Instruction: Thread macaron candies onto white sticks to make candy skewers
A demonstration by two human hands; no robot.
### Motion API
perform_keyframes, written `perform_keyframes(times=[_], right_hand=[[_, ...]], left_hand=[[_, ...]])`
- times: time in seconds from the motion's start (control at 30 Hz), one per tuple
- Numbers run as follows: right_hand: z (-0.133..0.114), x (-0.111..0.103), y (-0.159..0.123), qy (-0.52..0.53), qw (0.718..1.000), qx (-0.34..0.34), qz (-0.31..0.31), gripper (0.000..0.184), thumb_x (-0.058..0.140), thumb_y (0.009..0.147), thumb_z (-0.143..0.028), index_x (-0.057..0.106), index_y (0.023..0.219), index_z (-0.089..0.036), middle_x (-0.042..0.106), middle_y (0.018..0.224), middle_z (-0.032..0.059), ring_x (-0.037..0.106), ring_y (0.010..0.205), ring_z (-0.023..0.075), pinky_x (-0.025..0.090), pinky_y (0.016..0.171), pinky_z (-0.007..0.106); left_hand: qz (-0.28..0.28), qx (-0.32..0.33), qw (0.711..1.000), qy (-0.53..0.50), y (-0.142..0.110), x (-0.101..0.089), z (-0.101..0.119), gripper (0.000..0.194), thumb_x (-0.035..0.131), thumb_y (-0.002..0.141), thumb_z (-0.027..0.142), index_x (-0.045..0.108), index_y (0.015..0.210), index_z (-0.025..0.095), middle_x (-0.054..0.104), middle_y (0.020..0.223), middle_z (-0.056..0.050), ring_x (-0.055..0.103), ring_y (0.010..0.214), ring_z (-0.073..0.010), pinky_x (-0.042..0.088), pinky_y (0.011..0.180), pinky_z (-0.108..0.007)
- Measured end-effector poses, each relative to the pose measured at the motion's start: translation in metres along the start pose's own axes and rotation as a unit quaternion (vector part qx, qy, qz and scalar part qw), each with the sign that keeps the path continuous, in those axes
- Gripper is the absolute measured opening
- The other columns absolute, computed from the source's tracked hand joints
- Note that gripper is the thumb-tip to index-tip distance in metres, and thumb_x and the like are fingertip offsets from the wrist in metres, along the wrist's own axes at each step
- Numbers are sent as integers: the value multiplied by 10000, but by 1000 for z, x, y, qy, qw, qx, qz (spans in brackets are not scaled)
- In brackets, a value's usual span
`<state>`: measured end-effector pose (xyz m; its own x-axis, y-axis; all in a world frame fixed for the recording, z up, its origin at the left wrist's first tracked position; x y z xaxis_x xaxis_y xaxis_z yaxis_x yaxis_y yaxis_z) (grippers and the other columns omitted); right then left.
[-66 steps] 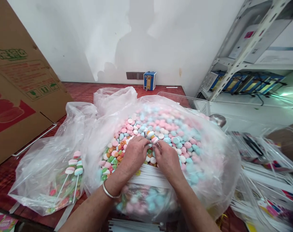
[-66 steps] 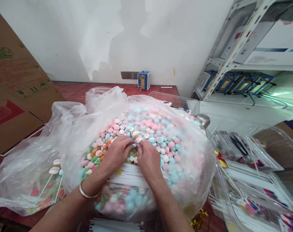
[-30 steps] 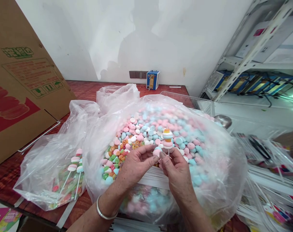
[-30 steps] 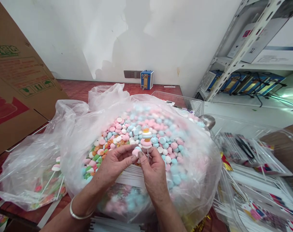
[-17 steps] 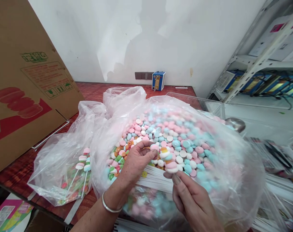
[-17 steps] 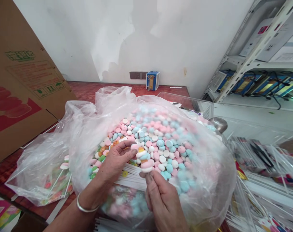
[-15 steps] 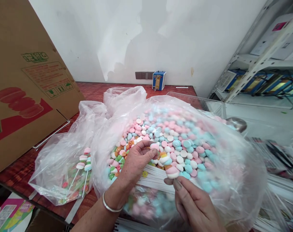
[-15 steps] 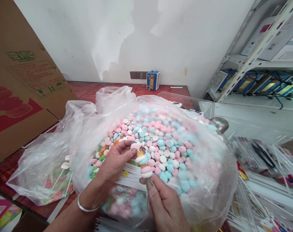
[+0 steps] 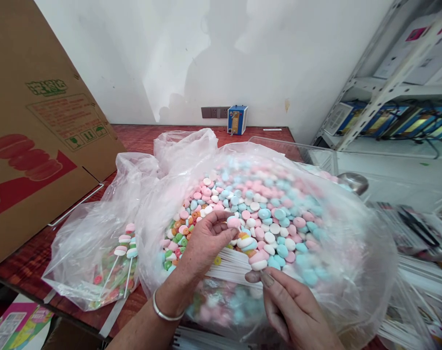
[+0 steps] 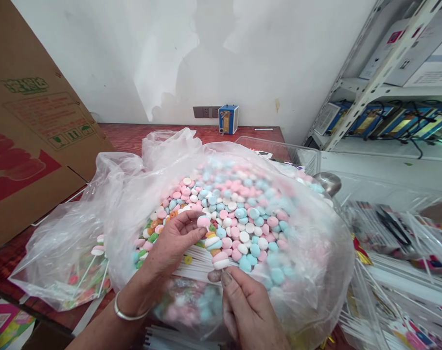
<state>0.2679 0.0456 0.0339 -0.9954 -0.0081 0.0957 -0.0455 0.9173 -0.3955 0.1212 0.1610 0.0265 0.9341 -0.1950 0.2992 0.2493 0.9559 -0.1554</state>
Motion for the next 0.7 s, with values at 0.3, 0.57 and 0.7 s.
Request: perform_keyframes(times=[0.3, 0.57, 0.7], right_hand=[[-3, 5, -2, 25, 999, 19, 15, 544, 533, 877, -691, 656, 910, -162, 320, 447, -102, 198, 427, 73, 128, 466, 245], [11, 17, 0, 103, 994, 34, 12, 544, 560, 861, -695, 618, 962, -164, 370, 412, -109, 198, 360, 62, 158, 387, 211], [17, 24, 0, 94, 995, 27, 33, 483, 548, 876, -685, 551, 827, -205, 370, 401, -103, 239, 350, 66, 184, 377, 202]], left_hand=[[33, 12, 997, 64, -1, 3, 2, 370, 796, 702, 222, 642, 1034, 165, 728, 879, -40, 695, 837, -169, 549, 725, -256], [11, 45, 995, 86, 0, 3, -7, 280, 739, 756, 202, 624, 1011, 188, 708, 870, -27, 695, 846, -174, 565, 751, -277], [5, 66, 992, 107, 0, 1, -11, 248, 696, 796, 178, 626, 1033, 200, 712, 871, -21, 687, 791, -155, 569, 773, -291]])
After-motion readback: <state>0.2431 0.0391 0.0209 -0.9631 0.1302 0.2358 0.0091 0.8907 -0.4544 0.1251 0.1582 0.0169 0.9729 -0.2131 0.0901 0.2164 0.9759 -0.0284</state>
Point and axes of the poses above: each hand's wrist, its own y-axis towards the middle knuckle, its own x-axis out of the palm, z = x × y, the point moved 3 cm from there along y, towards the middle knuckle
